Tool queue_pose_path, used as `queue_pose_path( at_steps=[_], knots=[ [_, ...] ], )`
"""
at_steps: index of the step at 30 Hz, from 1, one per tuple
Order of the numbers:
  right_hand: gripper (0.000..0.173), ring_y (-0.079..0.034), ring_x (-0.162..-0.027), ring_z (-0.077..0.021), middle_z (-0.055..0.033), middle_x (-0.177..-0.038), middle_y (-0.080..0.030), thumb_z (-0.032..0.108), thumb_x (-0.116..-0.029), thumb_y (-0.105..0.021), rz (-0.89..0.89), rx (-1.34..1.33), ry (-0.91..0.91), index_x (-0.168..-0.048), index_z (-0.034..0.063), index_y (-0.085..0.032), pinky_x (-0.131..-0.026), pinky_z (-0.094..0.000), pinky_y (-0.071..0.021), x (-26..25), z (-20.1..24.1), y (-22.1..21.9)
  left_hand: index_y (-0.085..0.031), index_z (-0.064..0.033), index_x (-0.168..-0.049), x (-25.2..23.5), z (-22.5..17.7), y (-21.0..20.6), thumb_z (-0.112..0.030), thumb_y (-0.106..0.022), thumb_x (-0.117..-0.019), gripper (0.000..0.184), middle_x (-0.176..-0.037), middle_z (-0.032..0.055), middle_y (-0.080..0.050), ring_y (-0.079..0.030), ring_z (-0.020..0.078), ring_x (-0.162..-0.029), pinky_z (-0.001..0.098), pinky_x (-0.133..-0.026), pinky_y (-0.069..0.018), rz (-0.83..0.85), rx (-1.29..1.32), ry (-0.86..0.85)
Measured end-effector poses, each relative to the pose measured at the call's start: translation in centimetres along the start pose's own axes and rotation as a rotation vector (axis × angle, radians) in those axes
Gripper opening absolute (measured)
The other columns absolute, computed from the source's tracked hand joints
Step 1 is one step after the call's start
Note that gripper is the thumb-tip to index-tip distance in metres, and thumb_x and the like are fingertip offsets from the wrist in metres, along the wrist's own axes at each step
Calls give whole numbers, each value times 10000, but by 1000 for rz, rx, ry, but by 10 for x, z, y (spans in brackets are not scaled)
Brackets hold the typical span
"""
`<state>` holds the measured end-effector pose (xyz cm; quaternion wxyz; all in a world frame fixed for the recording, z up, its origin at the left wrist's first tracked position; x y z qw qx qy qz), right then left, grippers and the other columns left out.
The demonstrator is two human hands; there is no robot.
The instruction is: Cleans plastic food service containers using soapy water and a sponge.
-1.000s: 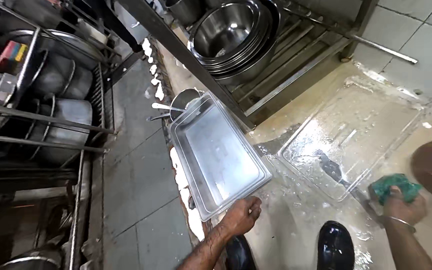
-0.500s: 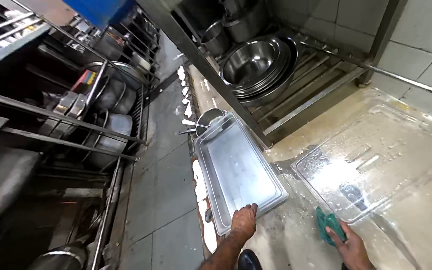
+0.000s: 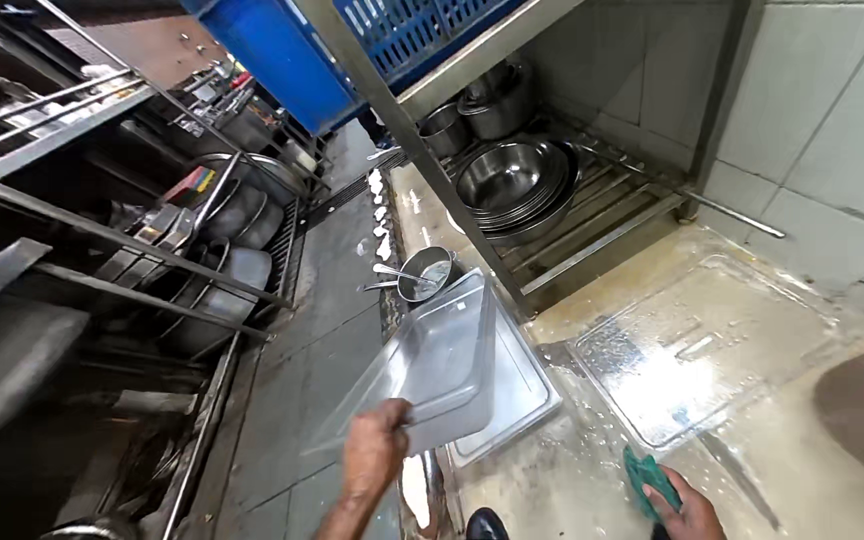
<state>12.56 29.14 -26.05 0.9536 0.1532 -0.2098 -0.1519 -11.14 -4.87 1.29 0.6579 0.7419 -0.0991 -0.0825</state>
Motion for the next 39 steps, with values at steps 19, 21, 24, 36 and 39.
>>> queue_pose_path(
  at_steps=[19, 21, 24, 36, 39],
  knots=[
    [444, -725, -1056, -309, -215, -1135, -738, 229, -939, -696, -262, -75, -72, -1293, -35, -657, -995, -487, -551, 83, -12, 52, -703, -93, -728, -5, -114, 140, -91, -440, -855, 292, -742, 16, -694, -683, 148, -794, 419, -901, -524, -219, 228, -904],
    [450, -722, -1057, -322, -222, -1134, -735, 230, -935, -703, -304, -68, -92, -1293, -38, -655, -993, -502, -548, 83, -22, 57, -691, -92, -725, -8, -126, 126, -83, -446, -845, 273, -758, 19, -699, -687, 163, -816, 418, -892, -534, -204, 269, -963],
    [431, -723, -1046, -319, -216, -1121, -737, 219, -932, -698, -385, -54, -139, -1283, -28, -662, -982, -510, -553, 82, -27, 68, -651, -127, -712, -11, -141, 94, -113, -475, -882, 246, -743, -14, -677, -680, 124, -808, 417, -1001, -515, -172, 391, -1061],
    [403, -720, -1064, -218, -159, -1158, -735, 191, -956, -683, -389, -170, -195, -1302, -12, -654, -993, -403, -572, 56, -25, 74, -690, -40, -777, -13, -91, -53, -92, -541, -918, 212, -1302, 259, -593, -506, 395, -1316, 549, -1152, -363, -131, 492, -731],
    [374, -730, -1013, -191, -138, -1111, -745, 200, -962, -682, -457, -175, -155, -1276, -3, -669, -957, -379, -590, 40, -1, 104, -700, 59, -813, -18, -84, -57, 64, -546, -847, 157, -1428, 444, -401, -444, 542, -1309, 544, -1103, -398, -77, 431, -641]
  ],
)
Point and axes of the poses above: each hand's wrist, its own x-axis away from the middle knuckle, its own y-axis out of the back of the hand, z = x × y, the point moved 1 cm from there along -x, towards the middle knuckle
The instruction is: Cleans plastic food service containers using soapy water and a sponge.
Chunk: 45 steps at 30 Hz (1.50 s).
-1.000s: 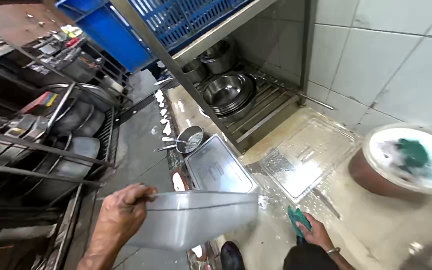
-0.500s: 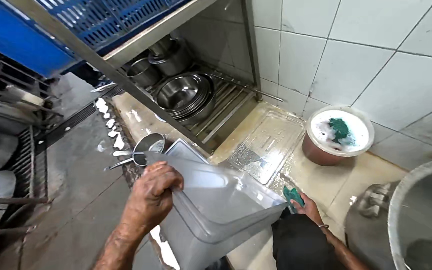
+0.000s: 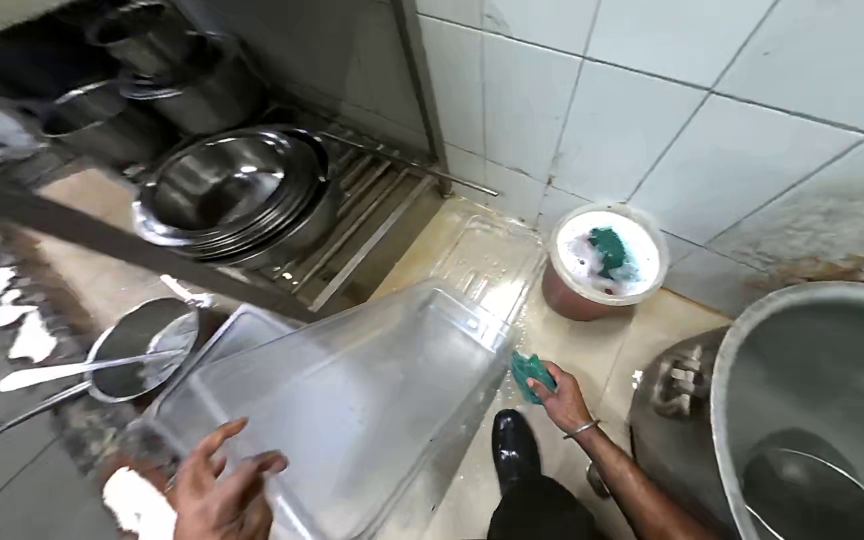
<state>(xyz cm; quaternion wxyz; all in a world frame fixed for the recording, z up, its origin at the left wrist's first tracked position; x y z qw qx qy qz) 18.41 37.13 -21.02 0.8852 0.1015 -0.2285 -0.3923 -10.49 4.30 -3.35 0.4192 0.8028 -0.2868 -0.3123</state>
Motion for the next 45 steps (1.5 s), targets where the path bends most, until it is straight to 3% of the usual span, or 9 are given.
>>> queue_pose_path(
  at_steps=[5, 8, 11, 15, 22, 27, 36, 41, 45],
  knots=[
    [355, -739, -949, -297, -207, -1061, -741, 139, -955, -728, -350, 73, 212, -1250, -49, -667, -906, -502, -595, -57, 65, 58, -728, 4, -859, -7, 25, -13, 77, -588, -882, 160, -1373, 444, -456, -447, 500, -1357, 440, -1155, -368, -129, -235, 42],
    [397, -718, -1041, -411, -270, -1127, -720, 173, -971, -703, -518, 298, 249, -1287, -61, -646, -953, -602, -550, -107, 90, 103, -741, -1, -946, -7, 35, -12, 41, -559, -933, 188, -1246, 339, -569, -606, 369, -1134, 351, -1009, -486, -90, -272, 111],
    [436, -655, -1151, -487, -297, -1234, -675, 218, -1001, -666, -379, 542, 63, -1373, 1, -603, -990, -688, -489, -158, 97, 140, -711, 51, -1008, -1, 49, -12, 23, -487, -945, 235, -1033, 278, -644, -621, 369, -1007, 441, -927, -509, 14, -67, 143],
    [415, -604, -1191, -540, -348, -1244, -644, 230, -990, -689, -107, 692, -39, -1318, -20, -646, -1012, -740, -434, -210, 70, 148, -687, 1, -908, 1, 44, -19, -2, -489, -908, 198, -879, 38, -682, -633, 69, -704, 234, -640, -558, -97, 354, 536],
    [210, -595, -1149, -550, -376, -1208, -625, 46, -1021, -599, 101, 855, -228, -1156, -107, -650, -943, -710, -443, -191, 103, 118, -429, -69, -1423, -9, 45, -41, 43, -631, -965, 513, -790, 94, -650, -620, 160, -583, 299, -501, -534, -319, 764, 1091],
    [399, -608, -1135, -551, -391, -1219, -618, 191, -1025, -633, -364, 423, 49, -1317, -78, -590, -972, -739, -437, -175, 80, 125, -383, -21, -1467, -10, 54, -54, 40, -730, -894, 673, -767, 97, -558, -569, 169, -548, 313, -501, -523, -107, 559, 1148],
    [317, -726, -965, -326, -205, -1079, -737, 38, -927, -730, 163, 135, 281, -1239, -6, -689, -898, -566, -583, -140, 104, -89, -327, -48, -1520, -5, 46, -33, -59, -671, -749, 844, -807, 64, -614, -600, 166, -602, 357, -532, -525, 9, 412, 955],
    [546, -561, -1336, -440, -277, -1442, -572, 177, -995, -673, 266, 251, 182, -1480, -19, -516, -1135, -601, -433, -145, 76, -244, -347, -32, -1505, 8, 44, -24, -123, -653, -676, 888, -886, 49, -674, -650, 121, -674, 327, -580, -552, 31, 306, 894],
    [638, -234, -1572, -378, -214, -1656, -339, 288, -1009, -644, 590, 241, 537, -1553, 20, -444, -1293, -535, -182, -75, 97, -308, -297, 4, -1540, 12, 47, -15, -86, -639, -668, 941, -994, 83, -689, -677, 92, -750, 295, -636, -578, 25, 294, 865]
  ],
)
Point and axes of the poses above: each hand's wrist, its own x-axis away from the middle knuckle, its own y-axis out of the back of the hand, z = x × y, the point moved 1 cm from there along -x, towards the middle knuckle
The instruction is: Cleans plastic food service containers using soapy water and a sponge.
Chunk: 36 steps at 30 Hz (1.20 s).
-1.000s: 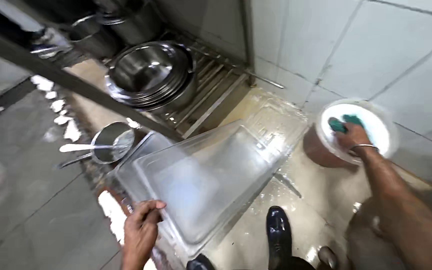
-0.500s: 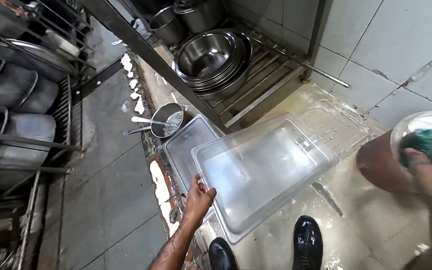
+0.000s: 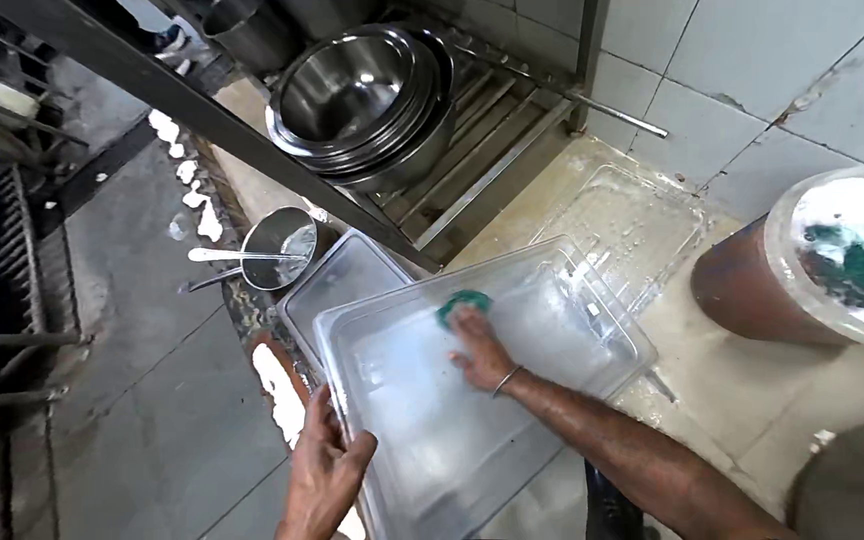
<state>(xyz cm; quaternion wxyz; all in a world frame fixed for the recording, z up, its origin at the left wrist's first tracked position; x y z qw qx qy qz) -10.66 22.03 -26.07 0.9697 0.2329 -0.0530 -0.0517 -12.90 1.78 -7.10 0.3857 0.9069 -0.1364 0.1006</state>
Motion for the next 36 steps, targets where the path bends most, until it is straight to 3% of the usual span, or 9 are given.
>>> queue_pose_path(
  at_steps=[3, 6, 10, 16, 22, 24, 27, 33, 36],
  knots=[
    [483, -291, -1564, -292, -96, -1641, -412, 178, -1047, -551, 226, 51, 425, -1528, 148, -517, -1284, -516, -216, 6, 46, -22, -280, 49, -1535, 2, -5, 9, -34, -621, -672, 931, -984, 72, -687, -673, 49, -742, 246, -640, -577, 19, 15, -40],
    [599, -374, -1530, -254, -40, -1603, -480, -8, -913, -611, 82, 90, 538, -1484, 173, -579, -1261, -544, -280, -4, 21, -31, -206, 121, -1553, 6, -1, 14, 1, -606, -703, 947, -1004, 99, -674, -642, 7, -741, 210, -670, -559, 56, 8, -71],
    [610, -427, -1496, -272, -89, -1551, -536, -7, -893, -644, -80, 276, 275, -1483, 134, -579, -1255, -576, -272, -14, -67, 6, -143, 124, -1571, 9, 9, 17, 56, -594, -719, 966, -1151, 162, -668, -666, -2, -810, 200, -732, -574, 75, 62, -55],
    [561, -304, -1554, -347, -184, -1661, -346, 286, -1104, -421, 1, 417, -352, -1616, 74, -339, -1267, -548, -237, -24, -149, 71, -106, 174, -1543, 11, 5, 17, 90, -582, -722, 953, -1162, 133, -678, -672, -39, -824, 183, -753, -583, 98, 117, -135],
    [616, -523, -1389, -394, -223, -1591, -426, 295, -1055, -497, 90, 461, -624, -1590, 29, -350, -1053, -591, -495, -13, -121, 78, -230, 202, -1501, 18, -1, 7, 68, -561, -737, 843, -1170, 207, -649, -631, -59, -850, 136, -764, -535, -51, 100, -184],
    [625, -510, -1402, -395, -233, -1582, -440, 326, -1050, -540, 113, 373, -575, -1569, 11, -393, -1113, -572, -454, 17, -106, 67, -281, 210, -1461, 16, -4, 13, 65, -550, -747, 777, -1131, 151, -660, -628, -77, -851, 124, -762, -536, -84, 126, -234],
    [636, -304, -1559, -300, -164, -1659, -358, 311, -1038, -592, 232, 210, -321, -1581, 41, -402, -1269, -470, -275, 68, -62, 43, -342, 210, -1415, 10, -6, 17, 43, -548, -753, 712, -994, 62, -653, -588, -95, -770, 112, -702, -512, -120, 108, -264],
    [429, -344, -1543, -306, -103, -1603, -473, 78, -1019, -552, 301, -14, 392, -1445, 90, -597, -1280, -523, -225, 56, 10, -11, -330, 197, -1455, 9, 10, 24, 48, -543, -757, 745, -1131, 181, -668, -619, -74, -842, 128, -743, -526, -94, 26, -227],
    [495, -344, -1544, -265, -78, -1617, -456, 58, -1004, -559, 107, 160, 353, -1496, 117, -557, -1276, -493, -254, 19, -33, -14, -320, 207, -1465, 12, 12, 24, 57, -546, -760, 756, -1181, 216, -660, -619, -71, -859, 129, -758, -521, -89, 30, -210]
  ],
)
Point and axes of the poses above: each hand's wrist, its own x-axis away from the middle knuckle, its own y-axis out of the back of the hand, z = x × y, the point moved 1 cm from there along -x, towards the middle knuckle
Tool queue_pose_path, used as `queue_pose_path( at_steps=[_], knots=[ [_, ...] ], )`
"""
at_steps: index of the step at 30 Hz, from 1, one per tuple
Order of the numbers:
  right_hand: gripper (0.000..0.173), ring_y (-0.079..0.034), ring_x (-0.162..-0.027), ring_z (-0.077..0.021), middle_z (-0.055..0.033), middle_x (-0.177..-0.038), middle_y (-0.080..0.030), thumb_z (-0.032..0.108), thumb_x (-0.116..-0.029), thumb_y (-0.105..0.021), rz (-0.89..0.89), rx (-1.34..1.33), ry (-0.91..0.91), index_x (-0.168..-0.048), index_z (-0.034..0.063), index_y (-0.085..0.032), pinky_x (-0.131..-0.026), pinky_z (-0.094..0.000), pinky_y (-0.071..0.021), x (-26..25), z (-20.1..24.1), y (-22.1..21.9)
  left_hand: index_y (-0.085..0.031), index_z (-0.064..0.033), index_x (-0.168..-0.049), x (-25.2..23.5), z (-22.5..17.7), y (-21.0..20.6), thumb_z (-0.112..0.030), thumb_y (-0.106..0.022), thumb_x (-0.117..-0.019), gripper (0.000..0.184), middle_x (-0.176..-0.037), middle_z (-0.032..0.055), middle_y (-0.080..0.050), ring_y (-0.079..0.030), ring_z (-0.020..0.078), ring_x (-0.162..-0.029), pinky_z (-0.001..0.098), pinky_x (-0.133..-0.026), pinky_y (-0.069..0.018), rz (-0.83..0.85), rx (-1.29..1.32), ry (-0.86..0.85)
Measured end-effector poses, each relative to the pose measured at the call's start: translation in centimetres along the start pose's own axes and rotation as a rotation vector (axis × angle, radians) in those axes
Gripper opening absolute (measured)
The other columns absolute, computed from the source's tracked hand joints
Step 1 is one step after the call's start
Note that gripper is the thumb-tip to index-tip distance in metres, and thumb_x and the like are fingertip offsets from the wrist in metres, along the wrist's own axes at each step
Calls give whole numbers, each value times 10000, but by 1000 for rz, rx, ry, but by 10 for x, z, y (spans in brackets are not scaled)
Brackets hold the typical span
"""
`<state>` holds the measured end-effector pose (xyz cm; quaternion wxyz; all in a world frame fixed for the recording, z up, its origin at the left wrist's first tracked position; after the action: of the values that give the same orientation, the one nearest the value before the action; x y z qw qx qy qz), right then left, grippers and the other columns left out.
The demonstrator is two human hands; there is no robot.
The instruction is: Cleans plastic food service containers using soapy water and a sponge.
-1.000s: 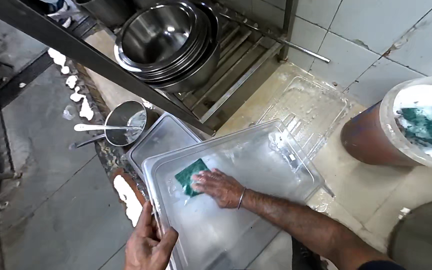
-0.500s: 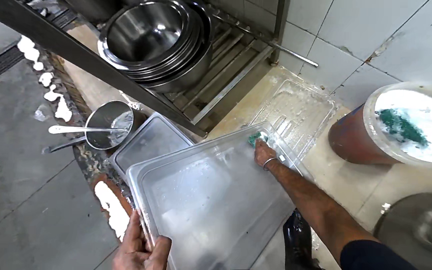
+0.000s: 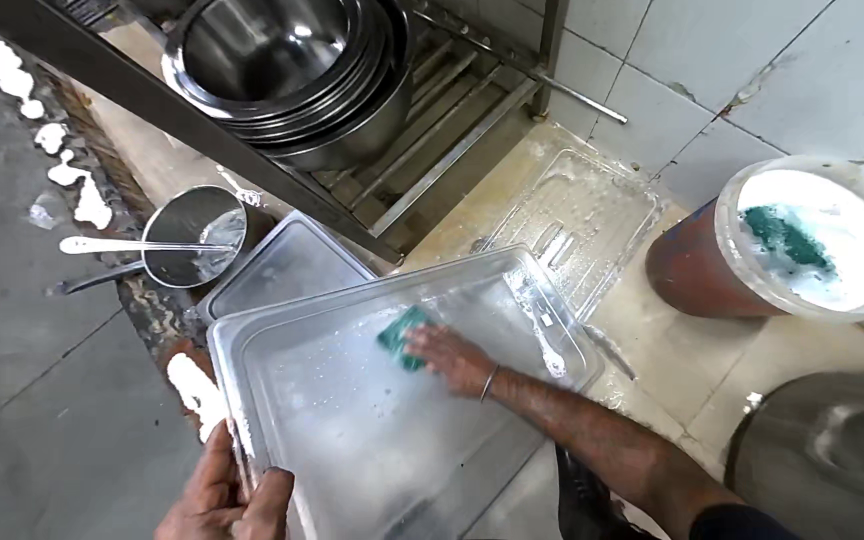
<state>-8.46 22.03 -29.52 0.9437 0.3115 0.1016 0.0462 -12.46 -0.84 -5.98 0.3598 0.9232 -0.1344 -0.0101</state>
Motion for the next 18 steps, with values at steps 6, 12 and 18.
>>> queue_pose_path(
  at_steps=[6, 12, 18],
  knots=[
    [523, -495, -1440, -340, -142, -1564, -510, -58, -963, -552, 112, 309, -434, -1471, 64, -565, -1138, -532, -452, 12, -111, 74, -287, 233, -1455, -14, -10, 1, 66, -559, -735, 788, -1216, 205, -663, -635, -98, -910, 124, -812, -536, 26, -1, -41],
    [239, -633, -1238, -411, -180, -1308, -691, -7, -975, -565, 279, 702, -110, -1160, 7, -715, -950, -595, -528, 12, -127, 124, -333, 206, -1463, -16, -22, -3, 30, -571, -751, 771, -1124, 245, -663, -606, -62, -845, 133, -765, -511, 40, -117, -32],
    [354, -375, -1514, -348, -119, -1577, -495, 4, -918, -667, 479, 665, -231, -1264, 65, -715, -1241, -629, -227, 63, -157, 147, -363, 140, -1483, -15, -22, -14, -23, -560, -787, 741, -1103, 200, -649, -547, -54, -781, 128, -697, -465, 9, -106, -10]
  ],
)
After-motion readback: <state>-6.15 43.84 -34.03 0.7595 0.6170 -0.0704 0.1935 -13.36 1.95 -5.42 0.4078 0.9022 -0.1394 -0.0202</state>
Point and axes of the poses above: each hand's wrist, its own x-axis away from the middle knuckle, its own y-axis out of the back of the hand, z = x × y, the point moved 1 cm from there along -x, towards the middle knuckle
